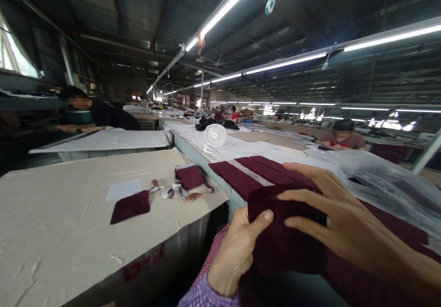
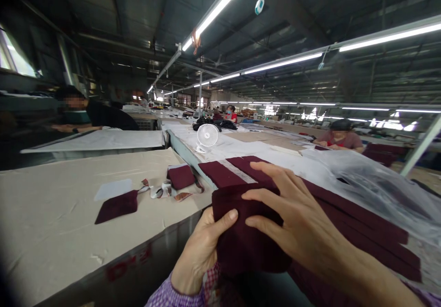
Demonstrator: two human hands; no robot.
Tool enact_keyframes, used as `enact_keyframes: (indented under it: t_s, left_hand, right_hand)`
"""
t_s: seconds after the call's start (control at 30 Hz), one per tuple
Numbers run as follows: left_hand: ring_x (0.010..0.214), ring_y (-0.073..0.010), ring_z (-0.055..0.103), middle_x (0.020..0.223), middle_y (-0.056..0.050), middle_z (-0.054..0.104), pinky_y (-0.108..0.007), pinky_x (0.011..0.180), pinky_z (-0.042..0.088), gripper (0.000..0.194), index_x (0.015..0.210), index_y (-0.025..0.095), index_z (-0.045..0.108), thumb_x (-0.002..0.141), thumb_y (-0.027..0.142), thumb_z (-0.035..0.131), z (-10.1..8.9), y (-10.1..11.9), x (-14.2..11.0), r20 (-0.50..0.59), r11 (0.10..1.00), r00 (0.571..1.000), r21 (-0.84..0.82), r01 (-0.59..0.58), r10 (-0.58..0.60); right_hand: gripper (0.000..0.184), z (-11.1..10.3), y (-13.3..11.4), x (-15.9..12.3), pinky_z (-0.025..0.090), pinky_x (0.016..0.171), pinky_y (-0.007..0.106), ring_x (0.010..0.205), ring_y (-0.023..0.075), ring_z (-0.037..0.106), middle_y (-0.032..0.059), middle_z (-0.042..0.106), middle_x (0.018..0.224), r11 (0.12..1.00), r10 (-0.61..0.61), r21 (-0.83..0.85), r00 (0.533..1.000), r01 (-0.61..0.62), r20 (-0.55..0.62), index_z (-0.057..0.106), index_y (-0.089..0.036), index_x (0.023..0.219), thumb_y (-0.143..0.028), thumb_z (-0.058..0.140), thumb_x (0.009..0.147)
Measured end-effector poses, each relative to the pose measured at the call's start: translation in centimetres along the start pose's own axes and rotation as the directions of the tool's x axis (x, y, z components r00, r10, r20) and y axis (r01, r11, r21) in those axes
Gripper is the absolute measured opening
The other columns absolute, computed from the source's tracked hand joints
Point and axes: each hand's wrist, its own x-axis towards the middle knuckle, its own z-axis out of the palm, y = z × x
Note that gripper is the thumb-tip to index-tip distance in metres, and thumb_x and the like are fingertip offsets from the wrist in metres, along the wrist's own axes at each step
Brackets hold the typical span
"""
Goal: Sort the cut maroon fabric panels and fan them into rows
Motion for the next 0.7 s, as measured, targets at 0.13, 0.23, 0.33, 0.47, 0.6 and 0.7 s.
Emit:
enact_keyframes:
  t_s: [0.13, 0.23, 0.33, 0.47, 0.6, 0.7]
  left_hand:
    - [0.068, -0.0187, 0.072, 0.079, -0.009, 0.079, -0.025, 0.064, 0.052, 0.032, 0.098, 0.012, 0.08, 0.078, 0.037, 0.082, -0.2, -0.4, 0.0, 0.048, 0.999, 0.999, 0.046, -0.007, 0.005]
    - [0.074, -0.0225, 0.075, 0.079, -0.01, 0.079, -0.03, 0.073, 0.056, 0.028, 0.091, 0.011, 0.08, 0.075, 0.034, 0.084, -0.4, -0.2, 0.2, -0.035, 0.999, 0.999, -0.019, -0.032, 0.031]
    - [0.085, -0.0266, 0.076, 0.083, -0.01, 0.08, -0.037, 0.087, 0.058, 0.026, 0.091, 0.012, 0.079, 0.072, 0.028, 0.087, -0.5, 0.4, 0.4, -0.144, 0.988, 0.988, -0.138, -0.075, 0.055]
    - [0.094, -0.0292, 0.076, 0.086, -0.011, 0.08, -0.043, 0.096, 0.056, 0.028, 0.095, 0.011, 0.077, 0.071, 0.022, 0.087, -0.4, 0.9, 0.5, -0.171, 0.972, 0.984, -0.217, -0.086, 0.049]
    - [0.098, -0.031, 0.075, 0.086, -0.011, 0.08, -0.046, 0.099, 0.055, 0.03, 0.093, 0.011, 0.075, 0.069, 0.021, 0.089, -0.2, 0.8, 0.6, -0.179, 0.964, 0.983, -0.254, -0.077, 0.032]
    - [0.099, -0.0312, 0.075, 0.087, -0.011, 0.08, -0.047, 0.1, 0.054, 0.03, 0.094, 0.011, 0.075, 0.069, 0.021, 0.089, -0.1, 0.7, 0.6, -0.179, 0.963, 0.983, -0.259, -0.079, 0.032]
  right_hand:
    - [0.014, 0.2, 0.1, 0.1, 0.048, 0.103, 0.059, 0.128, 0.0359, 0.053, 0.0083, 0.056, 0.139, 0.993, 0.095, 0.061, 0.995, -0.097, 0.023, 0.074, -0.029, 0.095, -0.039, 0.067, 0.089]
    - [0.027, 0.1, 0.5, -0.1, 0.052, 0.099, 0.056, 0.12, 0.0366, 0.06, 0.0113, 0.061, 0.131, 0.965, 0.217, 0.144, 0.975, -0.22, 0.037, 0.074, -0.026, 0.083, -0.053, 0.069, 0.086]
    - [0.039, -0.3, 0.4, -0.1, 0.054, 0.097, 0.05, 0.117, 0.0373, 0.061, 0.0138, 0.064, 0.125, 0.861, 0.362, 0.324, 0.92, -0.391, 0.149, 0.076, -0.024, 0.081, -0.063, 0.071, 0.081]
    - [0.041, -0.6, -0.1, -0.3, 0.059, 0.086, 0.041, 0.091, 0.0286, 0.068, 0.0081, 0.07, 0.093, 0.502, 0.366, 0.588, 0.771, -0.635, 0.52, 0.074, -0.022, 0.074, -0.062, 0.074, 0.079]
    - [0.041, -0.1, -0.4, -1.0, 0.056, 0.069, 0.031, 0.065, 0.0194, 0.059, 0.0005, 0.063, 0.066, 0.37, 0.471, 0.537, 0.651, -0.758, 0.595, 0.069, -0.02, 0.061, -0.057, 0.079, 0.077]
    - [0.039, 0.6, -0.5, -1.2, 0.052, 0.065, 0.029, 0.069, 0.0212, 0.059, 0.0031, 0.069, 0.075, 0.345, 0.51, 0.563, 0.653, -0.751, 0.559, 0.074, -0.02, 0.067, -0.058, 0.08, 0.074]
